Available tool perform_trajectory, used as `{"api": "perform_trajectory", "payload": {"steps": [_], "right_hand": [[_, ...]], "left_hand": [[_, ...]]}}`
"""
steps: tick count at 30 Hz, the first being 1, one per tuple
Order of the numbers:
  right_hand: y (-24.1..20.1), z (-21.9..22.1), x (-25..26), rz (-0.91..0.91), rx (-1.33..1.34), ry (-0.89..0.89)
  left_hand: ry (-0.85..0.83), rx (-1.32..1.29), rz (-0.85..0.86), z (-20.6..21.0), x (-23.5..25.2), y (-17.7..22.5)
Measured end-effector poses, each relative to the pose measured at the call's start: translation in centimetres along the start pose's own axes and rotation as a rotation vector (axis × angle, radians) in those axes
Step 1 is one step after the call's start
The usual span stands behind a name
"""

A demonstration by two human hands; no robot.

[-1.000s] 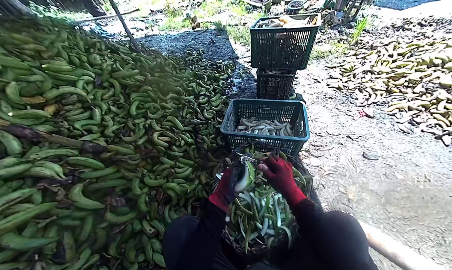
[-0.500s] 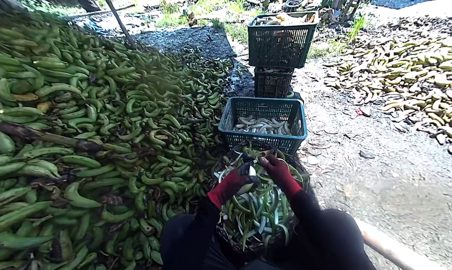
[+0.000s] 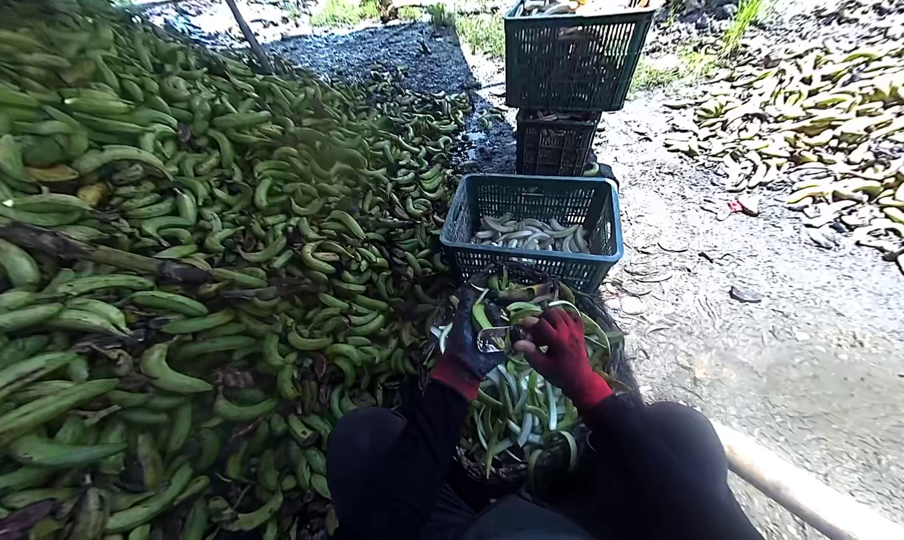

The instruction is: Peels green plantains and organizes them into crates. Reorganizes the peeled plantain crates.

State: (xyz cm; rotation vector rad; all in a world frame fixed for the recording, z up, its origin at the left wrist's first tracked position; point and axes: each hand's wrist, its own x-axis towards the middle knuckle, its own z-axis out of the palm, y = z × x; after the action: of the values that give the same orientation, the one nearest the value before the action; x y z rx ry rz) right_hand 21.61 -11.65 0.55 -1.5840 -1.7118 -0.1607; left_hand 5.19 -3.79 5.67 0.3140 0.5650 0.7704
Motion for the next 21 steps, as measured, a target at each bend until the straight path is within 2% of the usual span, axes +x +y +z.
{"api": "perform_trajectory", "payload": {"steps": [2,4,5,7,11,12,14,16,18,19,21], "right_hand": [[-0.5,-0.3,0.8,0.128,0.050,-0.136],[-0.9,-0.4,1.5,0.259,0.146,-0.257],[-1.2,-0.3,1.6,0.312,0.171,-0.284],[-1.9,0.2,1.5,0.373,0.147,-0.264],[-2.0,0.7,0.9,0.263,-0.014,-0.176],[-2.2,0.6,1.0,0.239,-0.025,-0.192],[-2.6,0.5,1.4,0.268,0.026,-0.255],[-2.3,0.7,2.0,0.412,0.170,-0.304],[-0.2,1.7,2.3,0.632,0.387,-0.355],[1.2,2.1,2.1,0.709,0.474,-0.390],[2.8,2.2,1.2,0.793,0.477,-0.423]], "left_hand": [[0.083,0.269,0.141,-0.2,-0.5,-1.1],[0.182,0.648,0.345,-0.8,-0.6,-2.1],[0.214,0.829,0.423,-1.3,-0.4,-2.2],[0.256,0.992,0.498,-1.6,-0.2,-2.2],[0.216,0.821,0.288,-2.8,-0.4,-1.4],[0.233,0.817,0.273,-2.8,-0.6,-1.3],[0.257,0.893,0.351,-2.7,-0.7,-1.4],[0.253,0.951,0.443,-2.4,-1.1,-2.0],[0.198,0.924,0.490,-1.9,-1.7,-2.9],[0.128,0.881,0.486,-2.2,-1.8,-3.0],[0.017,0.720,0.412,-3.3,-1.1,-2.5]]}}
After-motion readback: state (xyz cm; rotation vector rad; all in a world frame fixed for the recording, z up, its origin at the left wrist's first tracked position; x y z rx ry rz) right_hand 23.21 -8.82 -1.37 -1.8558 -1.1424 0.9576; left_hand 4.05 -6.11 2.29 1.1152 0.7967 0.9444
